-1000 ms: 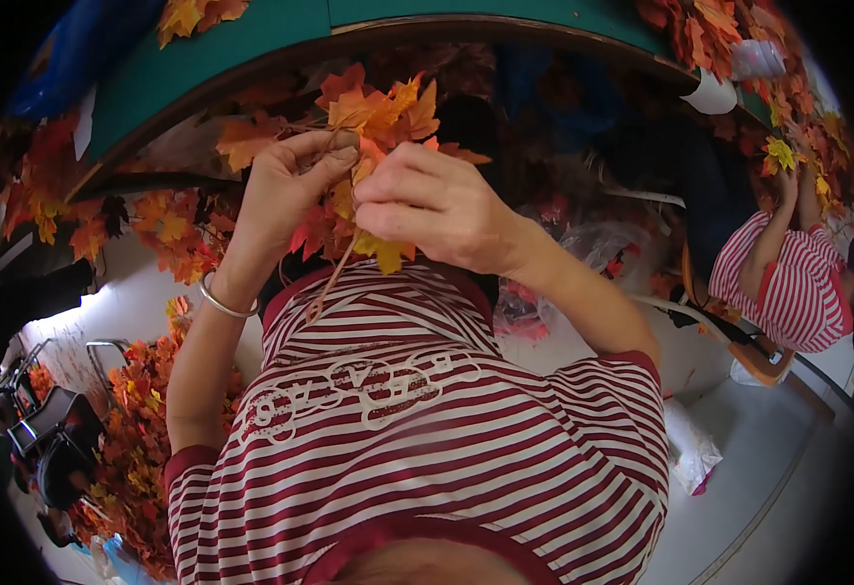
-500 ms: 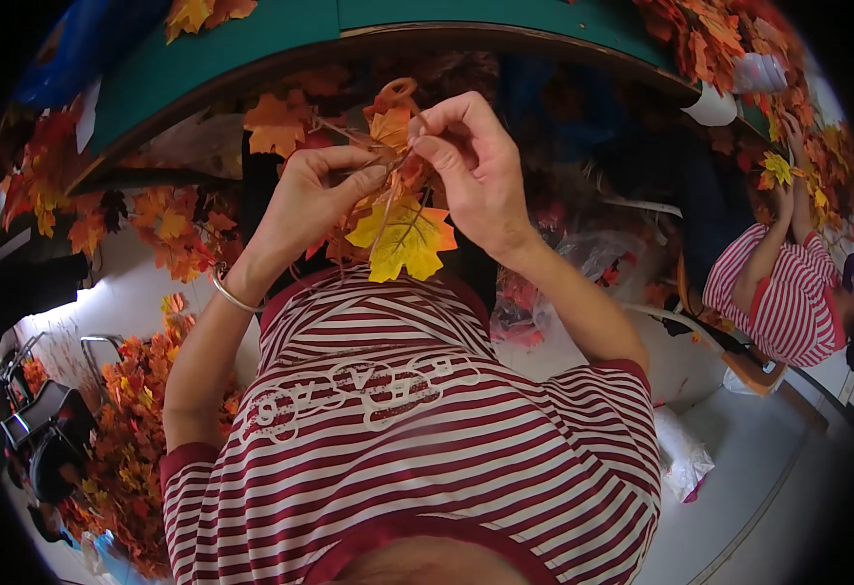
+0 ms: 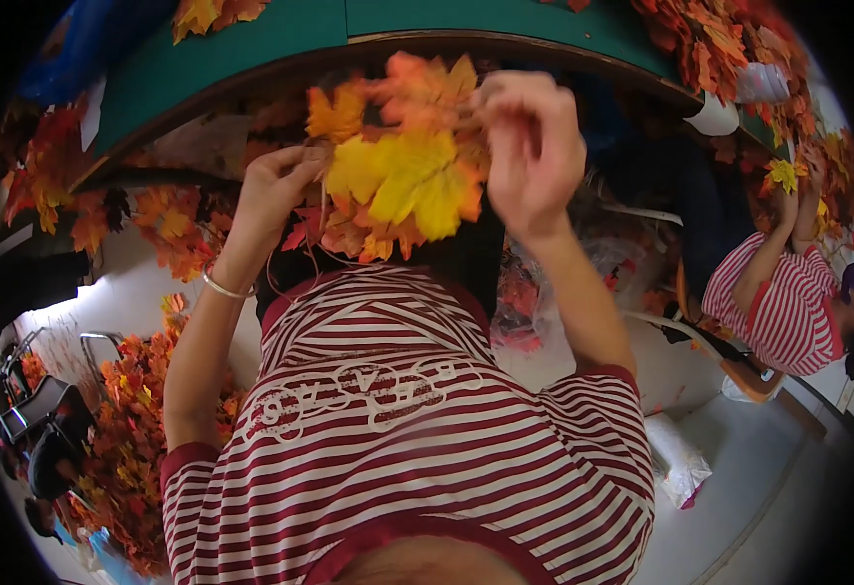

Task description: The person assembles artificial maple leaves onto branches or twine by hand to create decorative garlands.

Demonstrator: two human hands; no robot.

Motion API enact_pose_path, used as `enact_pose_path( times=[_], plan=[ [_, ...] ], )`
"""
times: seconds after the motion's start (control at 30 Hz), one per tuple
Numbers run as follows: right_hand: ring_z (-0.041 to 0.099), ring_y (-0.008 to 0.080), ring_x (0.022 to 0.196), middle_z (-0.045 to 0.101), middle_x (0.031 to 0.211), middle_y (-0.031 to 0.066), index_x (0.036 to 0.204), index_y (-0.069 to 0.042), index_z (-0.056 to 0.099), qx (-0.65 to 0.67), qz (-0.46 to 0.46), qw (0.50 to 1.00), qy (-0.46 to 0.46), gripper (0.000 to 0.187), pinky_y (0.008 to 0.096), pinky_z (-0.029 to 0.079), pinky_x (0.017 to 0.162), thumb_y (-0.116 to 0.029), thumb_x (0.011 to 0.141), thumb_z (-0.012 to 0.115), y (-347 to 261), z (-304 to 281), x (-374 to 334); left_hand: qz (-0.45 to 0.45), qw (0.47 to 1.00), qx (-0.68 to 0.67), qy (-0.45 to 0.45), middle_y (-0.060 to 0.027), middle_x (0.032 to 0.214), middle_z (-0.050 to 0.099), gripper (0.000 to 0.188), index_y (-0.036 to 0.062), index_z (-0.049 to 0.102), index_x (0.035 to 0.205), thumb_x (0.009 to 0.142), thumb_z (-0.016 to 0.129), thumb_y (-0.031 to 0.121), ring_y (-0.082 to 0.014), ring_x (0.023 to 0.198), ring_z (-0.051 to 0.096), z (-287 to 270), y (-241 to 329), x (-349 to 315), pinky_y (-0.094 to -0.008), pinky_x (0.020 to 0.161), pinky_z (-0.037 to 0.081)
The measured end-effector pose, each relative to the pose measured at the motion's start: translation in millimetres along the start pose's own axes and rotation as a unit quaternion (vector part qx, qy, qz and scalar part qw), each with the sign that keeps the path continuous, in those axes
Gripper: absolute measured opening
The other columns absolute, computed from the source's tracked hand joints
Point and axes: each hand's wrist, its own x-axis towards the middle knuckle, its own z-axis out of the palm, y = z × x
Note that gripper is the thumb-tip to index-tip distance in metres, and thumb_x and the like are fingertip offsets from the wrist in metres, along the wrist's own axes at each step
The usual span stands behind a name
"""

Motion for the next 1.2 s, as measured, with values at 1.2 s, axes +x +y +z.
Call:
enact_pose_path(
  times=[1.2],
  plan=[
    [0.067,0.0369,0.093,0.067,0.098,0.0221,0.107,-0.001,0.068,-0.38,0.172,0.773,-0.477,0.026,0.0456,0.054,0.08,-0.007,0.082,0.062,9.1,-145.0,-31.5,-0.004,0.928,-0.355,-0.114,-0.0035,0.096,0.062,0.006,0.0124,0.054,0.11,0.106,0.054,0.016,-0.0183,0.096,0.063,28.2,10.9,-35.3,-0.0354,0.093,0.053]
  ],
)
